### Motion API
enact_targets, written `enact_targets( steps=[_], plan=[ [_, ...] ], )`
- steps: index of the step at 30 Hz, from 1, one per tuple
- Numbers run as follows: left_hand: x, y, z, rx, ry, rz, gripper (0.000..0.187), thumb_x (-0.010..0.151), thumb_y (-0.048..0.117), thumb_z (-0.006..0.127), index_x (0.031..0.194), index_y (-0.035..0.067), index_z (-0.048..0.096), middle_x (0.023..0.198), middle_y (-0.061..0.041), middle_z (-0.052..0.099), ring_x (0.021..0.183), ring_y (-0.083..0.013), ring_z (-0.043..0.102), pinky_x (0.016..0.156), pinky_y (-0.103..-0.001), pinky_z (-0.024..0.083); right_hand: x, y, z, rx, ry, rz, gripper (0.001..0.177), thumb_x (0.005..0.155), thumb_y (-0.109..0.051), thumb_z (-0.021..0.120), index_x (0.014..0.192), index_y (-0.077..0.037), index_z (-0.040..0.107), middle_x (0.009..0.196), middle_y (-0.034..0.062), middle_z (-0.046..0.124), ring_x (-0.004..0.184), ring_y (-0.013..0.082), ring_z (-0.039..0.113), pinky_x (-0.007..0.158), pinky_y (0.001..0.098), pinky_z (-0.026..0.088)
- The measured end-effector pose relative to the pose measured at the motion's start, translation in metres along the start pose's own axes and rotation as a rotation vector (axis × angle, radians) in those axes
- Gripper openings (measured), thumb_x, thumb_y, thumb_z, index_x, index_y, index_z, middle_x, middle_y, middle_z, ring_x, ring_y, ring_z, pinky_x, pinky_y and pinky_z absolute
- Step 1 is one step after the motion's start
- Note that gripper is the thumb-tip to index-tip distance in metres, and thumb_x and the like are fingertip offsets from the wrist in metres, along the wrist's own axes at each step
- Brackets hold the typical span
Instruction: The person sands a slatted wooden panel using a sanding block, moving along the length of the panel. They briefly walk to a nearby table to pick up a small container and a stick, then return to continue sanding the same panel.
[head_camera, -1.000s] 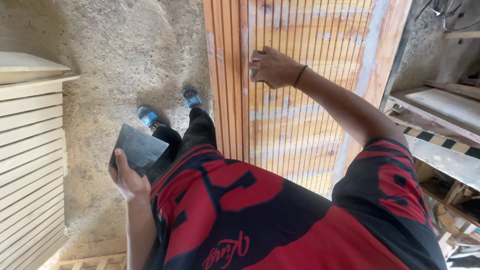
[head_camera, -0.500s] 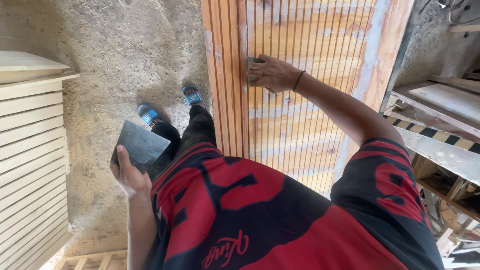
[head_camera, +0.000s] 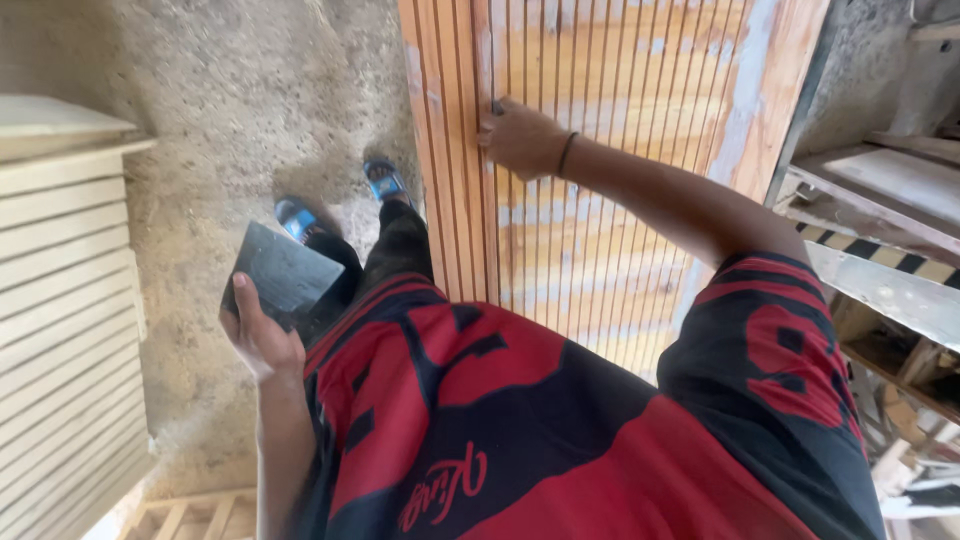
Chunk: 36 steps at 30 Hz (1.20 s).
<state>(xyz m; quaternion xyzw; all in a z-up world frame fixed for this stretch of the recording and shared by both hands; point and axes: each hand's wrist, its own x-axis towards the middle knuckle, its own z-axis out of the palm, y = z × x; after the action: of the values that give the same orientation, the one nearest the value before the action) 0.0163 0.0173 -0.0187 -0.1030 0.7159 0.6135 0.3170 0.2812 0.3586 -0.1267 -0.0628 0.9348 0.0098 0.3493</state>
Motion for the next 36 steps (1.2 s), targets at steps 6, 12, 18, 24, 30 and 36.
enact_targets(
  steps=[6,12,18,24,30,36],
  plan=[
    [0.002,0.005,-0.01,-0.054,-0.04,0.022,0.053,0.106,0.033,0.065,0.138,-0.007,0.049,0.134,-0.019,0.06,0.119,-0.0279,0.065,0.1,-0.04,0.058,-0.001,0.014,-0.036,0.066,-0.114,0.003,0.015,0.099,-0.02,0.064,0.092,-0.018,0.077,0.1,-0.0041,0.07,0.095,0.0107,0.057,0.089,0.0291,0.048],
    [0.006,-0.018,-0.02,-0.041,0.0,-0.052,0.054,0.102,0.035,0.066,0.136,-0.003,0.046,0.132,-0.017,0.061,0.117,-0.0278,0.066,0.098,-0.04,0.059,-0.046,0.039,-0.013,0.242,0.08,0.129,0.024,0.085,-0.017,0.078,0.099,-0.037,0.08,0.112,-0.0103,0.07,0.101,0.0111,0.057,0.093,0.033,0.048],
    [0.008,-0.035,-0.021,-0.038,-0.062,-0.036,0.06,0.104,0.036,0.067,0.138,-0.006,0.04,0.136,-0.022,0.057,0.122,-0.0296,0.064,0.101,-0.041,0.059,-0.05,0.029,0.014,0.259,0.33,0.146,0.039,0.081,-0.024,0.081,0.117,-0.04,0.075,0.129,-0.0071,0.066,0.119,0.0145,0.056,0.101,0.0361,0.048],
    [0.007,-0.026,-0.014,0.108,-0.01,-0.115,0.063,0.102,0.041,0.062,0.138,-0.002,0.035,0.134,-0.022,0.055,0.123,-0.0333,0.064,0.102,-0.044,0.056,-0.037,0.022,0.041,0.169,0.358,0.061,0.053,0.083,-0.031,0.081,0.133,-0.043,0.065,0.138,-0.006,0.059,0.13,0.0167,0.051,0.111,0.0402,0.044],
    [0.006,-0.021,-0.004,0.147,-0.008,-0.122,0.066,0.101,0.042,0.061,0.141,-0.003,0.034,0.135,-0.021,0.053,0.124,-0.0328,0.062,0.101,-0.044,0.056,-0.032,0.029,0.06,0.093,0.394,0.027,0.062,0.079,-0.033,0.081,0.137,-0.046,0.061,0.141,-0.0081,0.057,0.135,0.0167,0.048,0.117,0.0408,0.04],
    [0.002,-0.018,-0.006,0.061,0.004,-0.1,0.061,0.101,0.04,0.064,0.139,-0.001,0.038,0.135,-0.02,0.056,0.123,-0.0302,0.063,0.1,-0.041,0.06,-0.037,0.037,0.054,0.095,0.29,-0.01,0.064,0.082,-0.03,0.081,0.138,-0.05,0.058,0.145,-0.0094,0.055,0.136,0.0165,0.046,0.118,0.0363,0.038]
  ],
)
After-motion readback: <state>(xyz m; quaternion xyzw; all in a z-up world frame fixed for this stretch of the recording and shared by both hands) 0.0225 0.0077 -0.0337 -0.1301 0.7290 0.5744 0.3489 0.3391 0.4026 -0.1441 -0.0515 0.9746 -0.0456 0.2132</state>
